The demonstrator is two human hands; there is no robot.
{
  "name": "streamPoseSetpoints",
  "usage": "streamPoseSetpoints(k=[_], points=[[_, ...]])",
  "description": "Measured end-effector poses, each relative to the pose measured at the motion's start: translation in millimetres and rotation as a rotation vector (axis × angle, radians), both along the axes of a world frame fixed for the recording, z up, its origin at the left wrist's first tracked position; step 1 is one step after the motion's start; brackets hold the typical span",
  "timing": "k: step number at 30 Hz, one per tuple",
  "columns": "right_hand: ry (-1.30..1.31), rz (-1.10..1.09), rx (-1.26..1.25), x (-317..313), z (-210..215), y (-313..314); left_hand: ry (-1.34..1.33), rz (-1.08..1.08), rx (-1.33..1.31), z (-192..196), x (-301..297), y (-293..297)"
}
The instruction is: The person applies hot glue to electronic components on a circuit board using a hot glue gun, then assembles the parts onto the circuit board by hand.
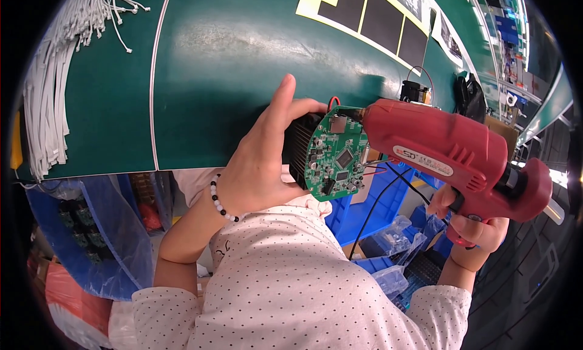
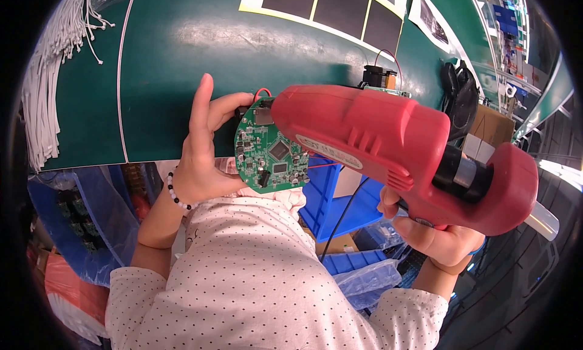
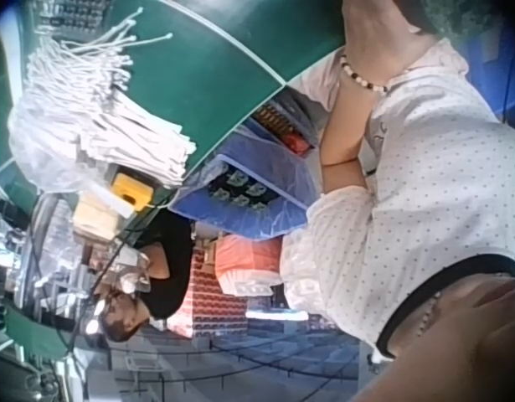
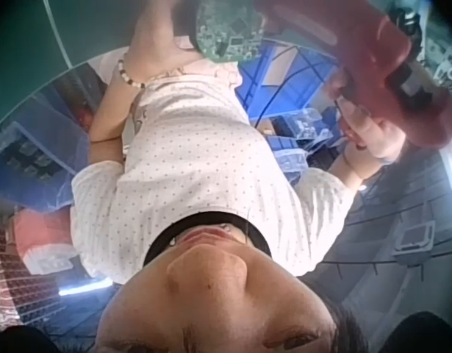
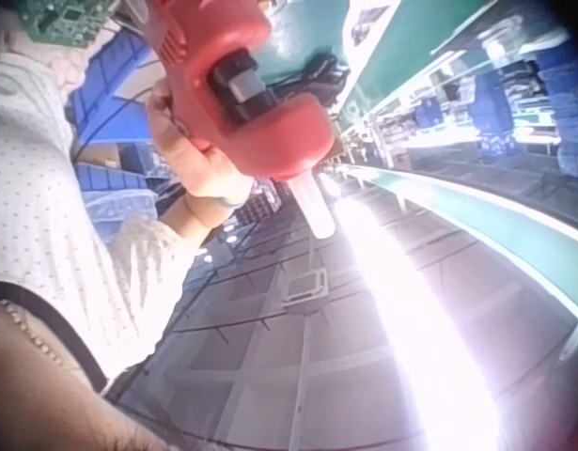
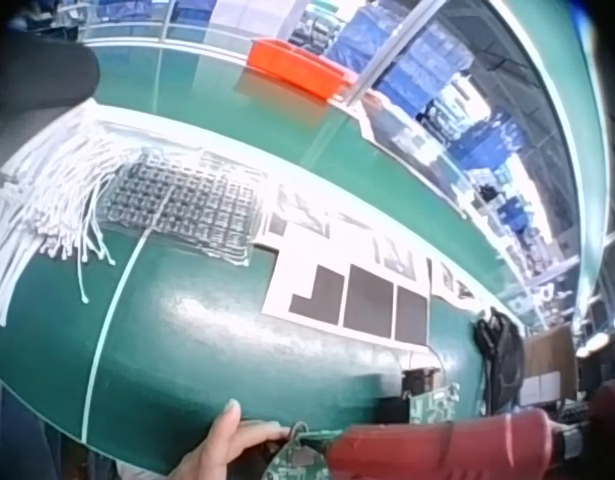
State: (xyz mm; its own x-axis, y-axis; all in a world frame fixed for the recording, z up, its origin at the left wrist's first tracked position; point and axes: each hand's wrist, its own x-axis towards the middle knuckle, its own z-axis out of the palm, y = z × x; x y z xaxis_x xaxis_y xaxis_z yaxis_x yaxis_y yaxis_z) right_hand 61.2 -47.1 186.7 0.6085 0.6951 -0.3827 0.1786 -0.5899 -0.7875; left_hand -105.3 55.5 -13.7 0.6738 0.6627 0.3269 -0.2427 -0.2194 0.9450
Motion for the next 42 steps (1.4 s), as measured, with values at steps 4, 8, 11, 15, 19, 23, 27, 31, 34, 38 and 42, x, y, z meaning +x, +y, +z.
streamPoseSetpoints(k=[4,8,11,15,19,23,27,31,34,38,42], points=[[-0.003,-0.008,-0.001,1.3,1.0,-1.4,0.0,0.0,0.004,1.8,0.3,0.8],[-0.001,0.007,0.007,3.1,-0.6,-1.9,-0.001,-0.001,-0.004,0.3,-0.4,0.2],[-0.014,0.003,-0.026,1.7,0.7,-0.5,0.001,0.004,0.01,0.9,0.6,0.1],[-0.019,-0.007,-0.004,0.1,0.4,0.6,0.005,0.004,0.016,1.5,0.0,0.6],[-0.031,-0.014,0.012,0.4,-0.3,-1.7,0.0,-0.002,0.016,1.3,0.4,0.7],[-0.019,0.001,-0.019,1.9,-0.4,-0.4,-0.005,-0.005,0.007,-0.6,-1.1,0.3],[-0.009,0.003,-0.038,1.9,2.3,0.0,-0.007,0.001,0.007,1.0,0.4,0.4],[0.001,0.014,-0.023,3.6,1.5,-1.4,-0.002,0.01,0.013,0.8,0.4,0.0],[0.02,0.011,-0.04,4.6,2.0,-1.0,-0.003,0.005,0.004,0.2,0.3,-0.3],[0.003,-0.002,-0.006,3.0,0.6,-3.0,0.003,0.009,0.01,0.3,1.2,-1.0],[0.001,-0.024,-0.003,2.7,0.1,-4.3,0.011,0.008,0.017,0.0,0.7,-0.3]])
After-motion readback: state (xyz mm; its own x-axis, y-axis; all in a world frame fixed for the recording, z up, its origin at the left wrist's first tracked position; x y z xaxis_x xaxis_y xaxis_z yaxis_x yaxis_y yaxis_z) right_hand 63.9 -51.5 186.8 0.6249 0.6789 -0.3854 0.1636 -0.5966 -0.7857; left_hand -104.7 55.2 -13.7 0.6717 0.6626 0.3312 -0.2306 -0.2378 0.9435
